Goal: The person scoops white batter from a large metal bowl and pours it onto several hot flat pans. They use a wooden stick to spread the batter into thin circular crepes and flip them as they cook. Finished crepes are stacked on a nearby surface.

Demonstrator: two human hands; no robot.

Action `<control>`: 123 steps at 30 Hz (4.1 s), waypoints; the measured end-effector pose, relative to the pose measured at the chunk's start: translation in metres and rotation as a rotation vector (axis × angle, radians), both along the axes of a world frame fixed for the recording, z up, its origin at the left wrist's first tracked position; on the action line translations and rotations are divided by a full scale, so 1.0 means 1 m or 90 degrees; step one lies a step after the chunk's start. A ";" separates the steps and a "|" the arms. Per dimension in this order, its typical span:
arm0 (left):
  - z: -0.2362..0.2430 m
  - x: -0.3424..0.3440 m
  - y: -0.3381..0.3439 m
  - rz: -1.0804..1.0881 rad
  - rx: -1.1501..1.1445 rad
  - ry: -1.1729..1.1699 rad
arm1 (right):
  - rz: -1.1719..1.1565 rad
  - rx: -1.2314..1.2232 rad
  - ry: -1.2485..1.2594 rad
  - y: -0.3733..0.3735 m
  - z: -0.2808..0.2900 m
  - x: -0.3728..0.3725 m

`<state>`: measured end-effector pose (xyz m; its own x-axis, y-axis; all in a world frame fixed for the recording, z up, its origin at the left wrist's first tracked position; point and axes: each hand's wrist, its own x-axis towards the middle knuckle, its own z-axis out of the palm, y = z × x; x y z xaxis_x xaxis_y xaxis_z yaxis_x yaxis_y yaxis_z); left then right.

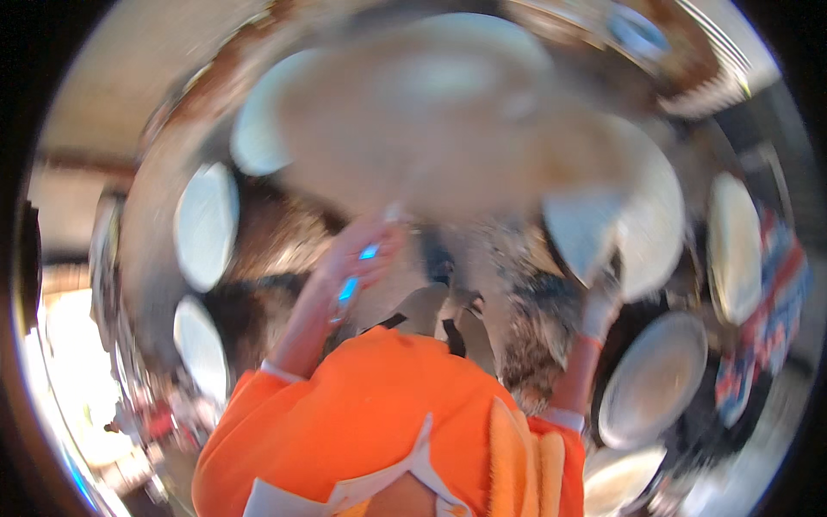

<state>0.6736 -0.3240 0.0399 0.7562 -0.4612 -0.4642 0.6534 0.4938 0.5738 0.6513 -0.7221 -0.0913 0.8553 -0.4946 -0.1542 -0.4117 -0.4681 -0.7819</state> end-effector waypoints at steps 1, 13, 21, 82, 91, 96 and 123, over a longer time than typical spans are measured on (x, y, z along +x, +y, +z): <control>0.005 -0.007 0.001 0.012 -0.007 -0.018 | 0.034 -0.017 -0.233 -0.012 -0.023 0.005; -0.030 -0.052 0.133 0.223 0.046 -0.094 | 0.514 0.235 -0.156 0.351 0.097 -0.009; -0.040 -0.107 0.261 0.436 0.165 -0.059 | 0.673 -0.653 0.218 0.441 0.028 0.095; 0.197 -0.848 0.276 1.141 0.269 -0.188 | 1.381 -0.419 -0.376 0.729 0.055 -0.355; -0.089 -0.842 0.282 1.161 0.160 0.271 | 1.240 -0.630 -0.278 0.753 0.014 -0.334; -0.245 -0.836 0.244 1.027 0.123 0.528 | 1.359 -0.207 -0.587 0.756 0.034 -0.356; 0.058 -0.864 0.219 1.208 -0.085 -0.119 | 1.500 -0.175 -0.872 0.689 0.139 -0.545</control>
<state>-0.1904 -0.1050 0.0977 0.2650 0.8922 -0.3657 -0.7773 0.4221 0.4665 0.1062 -0.0333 0.0476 -0.5951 0.7099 0.3767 0.7666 0.6422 0.0008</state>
